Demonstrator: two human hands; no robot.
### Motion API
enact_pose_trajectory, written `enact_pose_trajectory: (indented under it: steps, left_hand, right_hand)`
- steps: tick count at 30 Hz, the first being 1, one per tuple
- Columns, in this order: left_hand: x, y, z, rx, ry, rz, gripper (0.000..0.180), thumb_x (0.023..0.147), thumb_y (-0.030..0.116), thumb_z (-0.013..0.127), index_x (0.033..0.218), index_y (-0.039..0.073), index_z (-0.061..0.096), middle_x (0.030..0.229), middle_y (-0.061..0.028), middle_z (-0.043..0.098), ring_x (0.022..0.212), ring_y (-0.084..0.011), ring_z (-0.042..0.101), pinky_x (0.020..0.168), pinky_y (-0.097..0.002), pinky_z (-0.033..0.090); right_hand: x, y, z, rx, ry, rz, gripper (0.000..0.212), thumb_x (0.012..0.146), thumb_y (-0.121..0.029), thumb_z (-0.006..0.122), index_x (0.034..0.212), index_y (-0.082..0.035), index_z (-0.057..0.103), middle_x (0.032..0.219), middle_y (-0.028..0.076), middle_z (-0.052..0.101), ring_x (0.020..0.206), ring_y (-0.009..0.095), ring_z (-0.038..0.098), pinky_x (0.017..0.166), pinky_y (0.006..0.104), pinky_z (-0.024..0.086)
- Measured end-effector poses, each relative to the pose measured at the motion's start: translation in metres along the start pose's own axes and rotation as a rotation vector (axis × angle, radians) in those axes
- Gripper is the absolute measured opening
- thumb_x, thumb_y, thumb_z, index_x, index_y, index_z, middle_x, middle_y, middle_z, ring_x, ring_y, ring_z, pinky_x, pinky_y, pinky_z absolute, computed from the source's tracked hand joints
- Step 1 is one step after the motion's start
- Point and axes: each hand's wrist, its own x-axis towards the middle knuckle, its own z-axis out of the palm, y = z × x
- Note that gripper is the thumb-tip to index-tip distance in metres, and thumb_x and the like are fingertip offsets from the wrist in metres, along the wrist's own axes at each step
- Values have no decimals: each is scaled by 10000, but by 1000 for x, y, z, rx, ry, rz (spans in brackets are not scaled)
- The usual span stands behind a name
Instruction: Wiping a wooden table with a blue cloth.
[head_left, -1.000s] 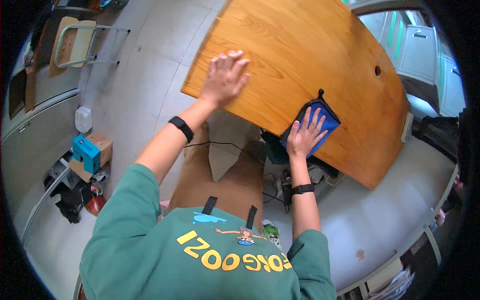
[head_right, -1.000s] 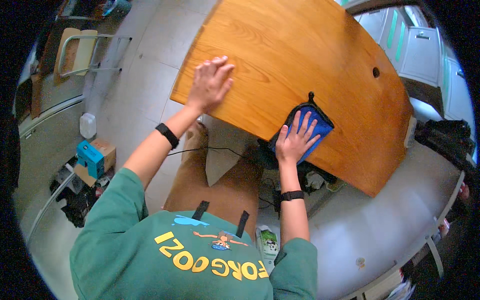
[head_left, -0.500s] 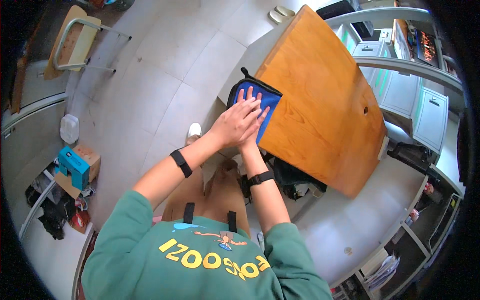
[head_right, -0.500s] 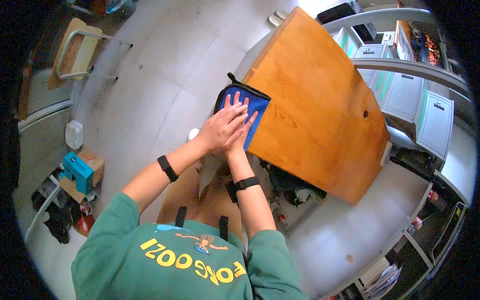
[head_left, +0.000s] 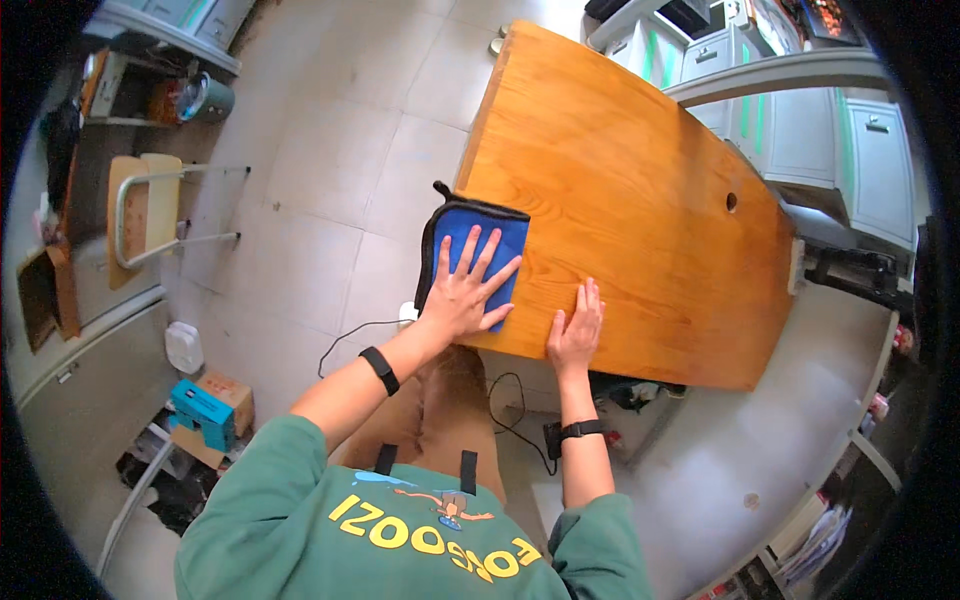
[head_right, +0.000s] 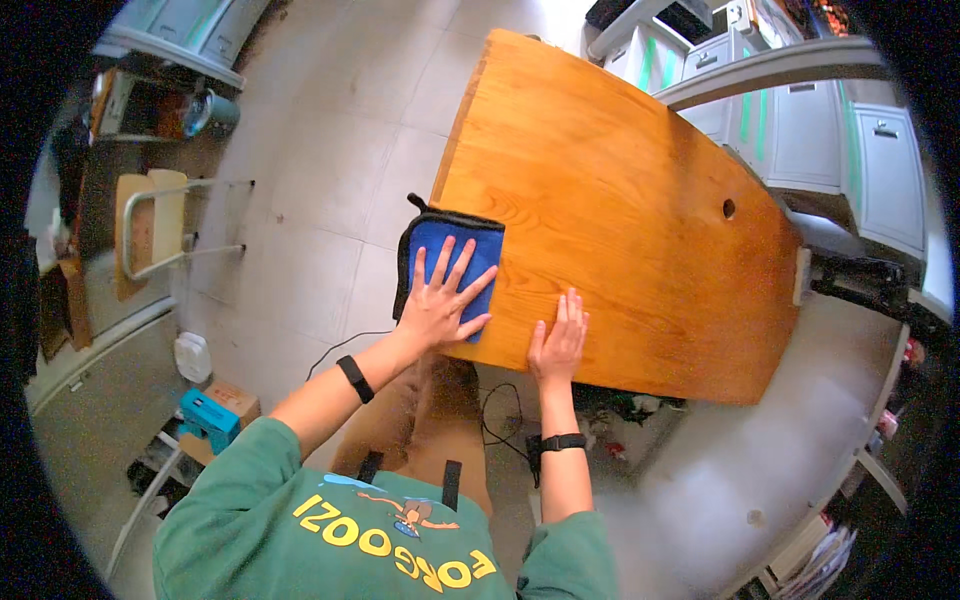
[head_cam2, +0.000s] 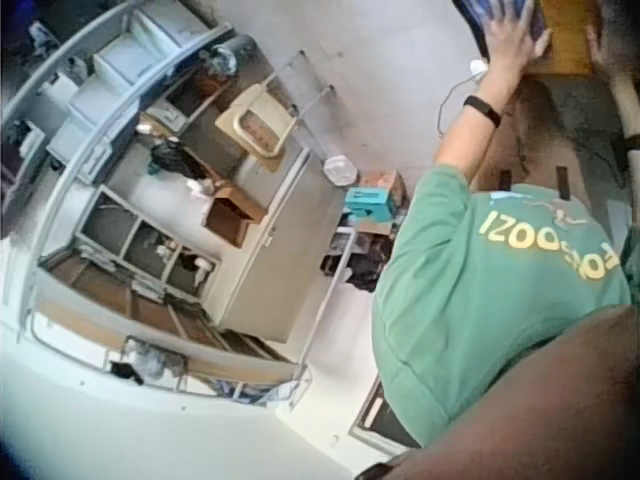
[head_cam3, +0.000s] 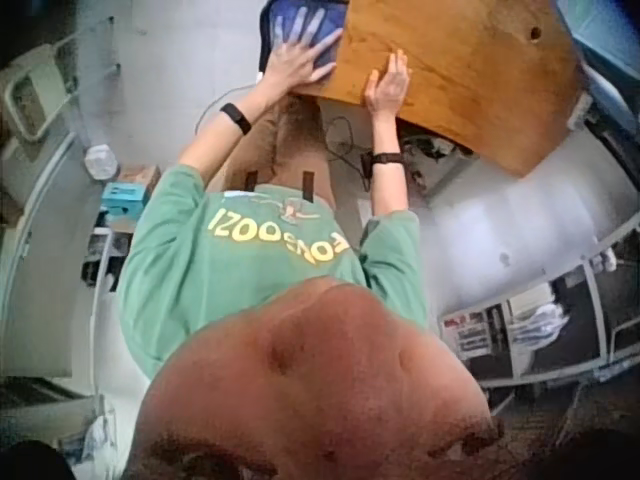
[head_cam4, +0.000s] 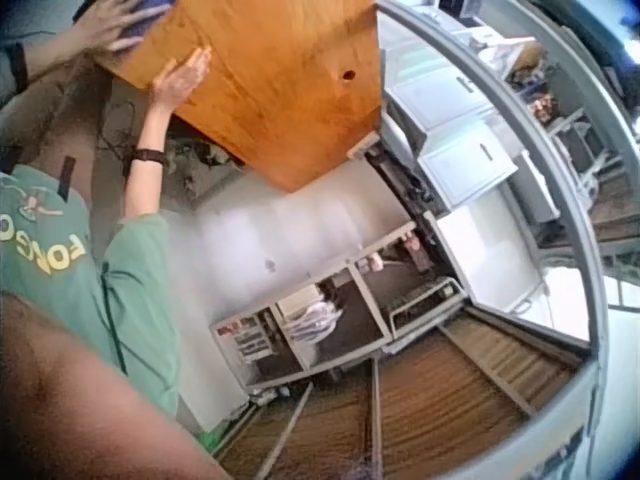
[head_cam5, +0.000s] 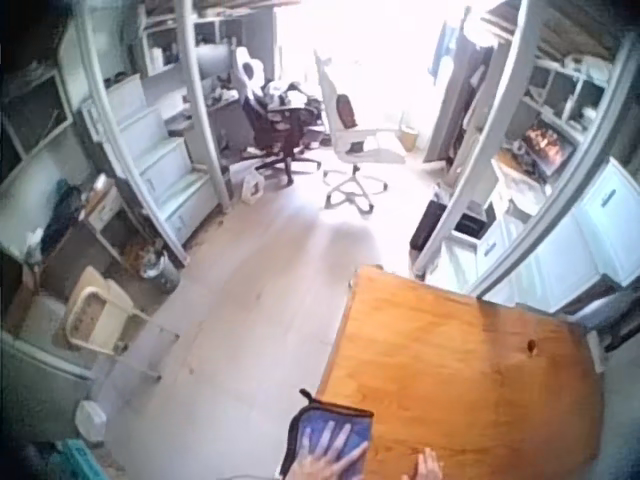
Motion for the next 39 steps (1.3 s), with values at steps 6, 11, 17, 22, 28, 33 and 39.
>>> enact_pose_trajectory:
  steps: [6, 11, 17, 22, 28, 33, 39]
  left_hand:
    - [128, -28, -19, 107, 80, -52, 939, 896, 633, 673, 1652, 134, 424, 1761, -200, 255, 1634, -439, 174, 1275, -705, 95]
    - [241, -70, -17, 198, 187, -55, 1058, 899, 640, 687, 1658, -3, 329, 1769, -170, 259, 1647, -387, 183, 1288, -654, 154]
    - [335, -116, -30, 253, 161, -14, 1019, 929, 693, 637, 1685, 88, 320, 1779, -118, 252, 1661, -325, 160, 1329, -577, 100]
    - [379, -131, -45, 275, 34, 284, 971, 948, 675, 612, 1690, 119, 326, 1780, -89, 269, 1666, -284, 170, 1340, -543, 106]
    - [411, -72, -32, 116, -149, 758, 937, 945, 631, 620, 1689, 134, 341, 1781, -76, 286, 1660, -280, 204, 1339, -551, 117]
    - [356, 19, 21, -164, -326, 1115, 932, 887, 624, 691, 1633, 120, 453, 1757, -64, 345, 1645, -269, 252, 1330, -579, 175]
    - [329, 14, 14, -339, -453, 1194, 696, 998, 574, 639, 1552, 158, 571, 1686, -65, 461, 1599, -304, 357, 1297, -610, 235]
  right_hand:
    - [0, 9, 4, -26, -11, 84, 603, 1041, -320, 575, 1579, -79, 446, 1701, 123, 411, 1590, 294, 352, 1332, 501, 228]
    - [2, 12, 4, -45, -48, 87, 602, 1055, -385, 539, 1579, -107, 439, 1708, 97, 398, 1596, 264, 339, 1343, 495, 219]
    - [2, 11, 9, -23, -73, 100, 611, 1056, -410, 529, 1588, -127, 429, 1717, 83, 383, 1605, 249, 320, 1351, 494, 200]
    - [-1, 13, 9, -33, -83, 132, 612, 1047, -423, 543, 1580, -142, 438, 1715, 74, 384, 1605, 240, 317, 1352, 495, 198]
    - [-3, 13, 0, -67, -57, 148, 596, 1037, -418, 553, 1563, -152, 459, 1690, 59, 427, 1579, 239, 365, 1344, 488, 233]
    - [4, 8, 6, -3, -57, 158, 581, 1001, -355, 611, 1528, -135, 507, 1662, 67, 468, 1549, 252, 412, 1331, 486, 262]
    - [-6, 10, -6, -2, -29, 184, 558, 1005, -281, 593, 1535, -124, 519, 1661, 63, 488, 1557, 245, 414, 1314, 476, 297]
